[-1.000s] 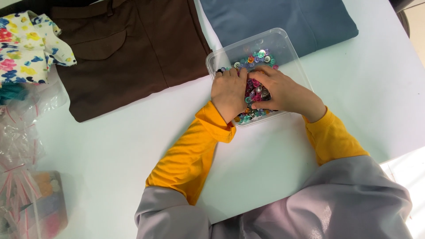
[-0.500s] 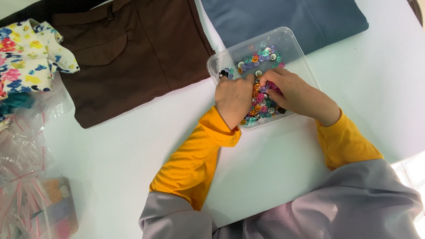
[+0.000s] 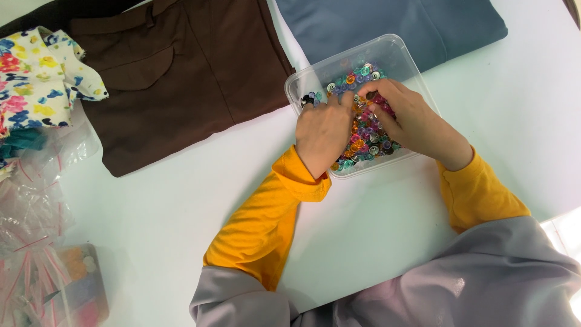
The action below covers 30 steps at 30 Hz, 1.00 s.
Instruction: The person sorts colorful buttons from a plastic container onto a white table, arranging them by color. They then place the sorted pink buttons into a small ziplock bag and seal it, repeating the process with orange buttons.
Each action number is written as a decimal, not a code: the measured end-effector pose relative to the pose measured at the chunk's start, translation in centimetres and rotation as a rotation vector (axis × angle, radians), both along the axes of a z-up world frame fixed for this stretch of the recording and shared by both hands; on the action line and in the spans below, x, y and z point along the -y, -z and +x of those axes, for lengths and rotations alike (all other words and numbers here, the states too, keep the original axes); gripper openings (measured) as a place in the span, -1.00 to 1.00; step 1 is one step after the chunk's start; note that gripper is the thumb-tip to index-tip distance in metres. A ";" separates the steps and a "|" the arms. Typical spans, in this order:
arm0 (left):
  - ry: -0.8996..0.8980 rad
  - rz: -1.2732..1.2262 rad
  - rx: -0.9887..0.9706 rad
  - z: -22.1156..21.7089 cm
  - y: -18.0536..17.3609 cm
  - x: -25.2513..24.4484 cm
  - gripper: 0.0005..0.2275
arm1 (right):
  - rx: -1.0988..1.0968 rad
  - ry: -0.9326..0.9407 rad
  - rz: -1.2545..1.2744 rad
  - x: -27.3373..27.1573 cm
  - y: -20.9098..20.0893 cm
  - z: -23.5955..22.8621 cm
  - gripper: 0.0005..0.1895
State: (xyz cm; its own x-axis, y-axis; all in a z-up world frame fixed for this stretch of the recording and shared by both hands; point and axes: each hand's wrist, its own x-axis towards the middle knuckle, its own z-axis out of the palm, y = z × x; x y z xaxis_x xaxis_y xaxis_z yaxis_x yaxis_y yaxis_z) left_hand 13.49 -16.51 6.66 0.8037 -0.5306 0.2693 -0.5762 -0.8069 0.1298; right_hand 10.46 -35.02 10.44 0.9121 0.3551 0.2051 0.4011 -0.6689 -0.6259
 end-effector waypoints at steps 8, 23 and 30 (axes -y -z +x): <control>-0.023 -0.006 -0.062 -0.2 -0.3 0.1 -0.49 | 0.003 0.007 -0.019 -0.5 -0.5 0.2 -0.71; 0.036 -0.012 0.019 0.7 2.0 -0.1 -0.87 | 0.078 0.029 0.061 0.5 0.4 0.2 -0.63; -0.006 -0.009 0.095 0.3 1.3 0.1 -0.84 | 0.112 -0.002 0.080 0.4 0.0 0.5 -0.66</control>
